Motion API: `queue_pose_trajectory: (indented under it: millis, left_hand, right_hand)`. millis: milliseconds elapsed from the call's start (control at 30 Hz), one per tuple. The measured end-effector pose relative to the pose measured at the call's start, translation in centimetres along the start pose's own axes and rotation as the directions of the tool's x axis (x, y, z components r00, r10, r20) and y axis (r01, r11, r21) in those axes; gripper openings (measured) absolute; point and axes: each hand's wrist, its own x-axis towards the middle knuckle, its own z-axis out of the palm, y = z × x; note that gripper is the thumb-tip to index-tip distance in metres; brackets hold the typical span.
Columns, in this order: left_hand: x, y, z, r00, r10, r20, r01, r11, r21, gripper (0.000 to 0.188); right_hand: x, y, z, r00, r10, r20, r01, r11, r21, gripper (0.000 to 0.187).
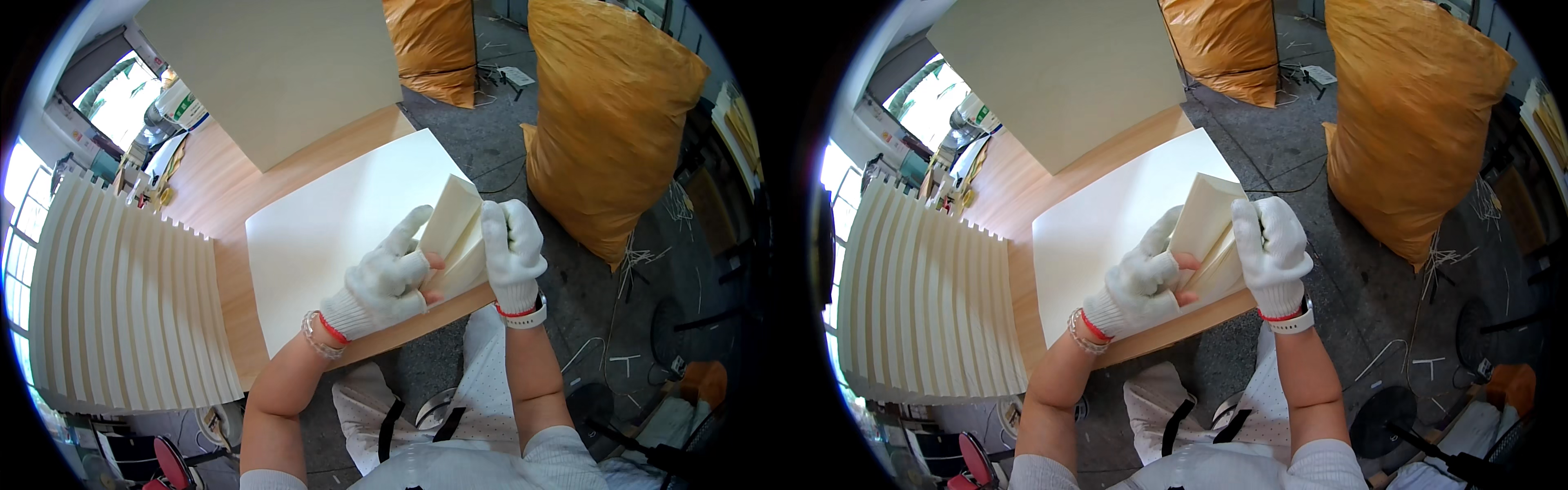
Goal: The person folds an edge of a white foam board by hand and places it on top of a stack of similar boards on a wooden table.
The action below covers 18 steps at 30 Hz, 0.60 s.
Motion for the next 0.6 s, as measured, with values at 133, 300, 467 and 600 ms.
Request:
queue_pose_trajectory:
  millis: [133, 300, 467, 600]
  left_hand:
    - [-0.1, 0.5, 0.0, 0.997, -0.075, -0.018, 0.074, 0.996, -0.041, 0.034]
    - [-0.3, -0.1, 0.1, 0.998, -0.046, -0.031, 0.044, 0.998, -0.047, 0.036]
    - [-0.2, 0.0, 0.0, 1.0, 0.005, -0.025, -0.005, 1.0, 0.014, 0.038]
    - [-0.3, -0.9, 0.1, 0.999, 0.035, 0.01, -0.035, 0.999, 0.018, 0.038]
  right_hand:
    - [-0.1, 0.0, -0.1, 0.999, 0.029, 0.021, -0.029, 1.0, -0.01, 0.023]
    - [-0.2, -0.2, -0.2, 1.0, 0.015, 0.009, -0.015, 1.0, -0.006, 0.022]
    - [-0.2, -0.2, -0.3, 0.999, 0.01, 0.034, -0.01, 1.0, 0.002, 0.023]
    - [-0.1, -0.2, 0.0, 1.0, 0.018, 0.008, -0.018, 1.0, -0.011, 0.024]
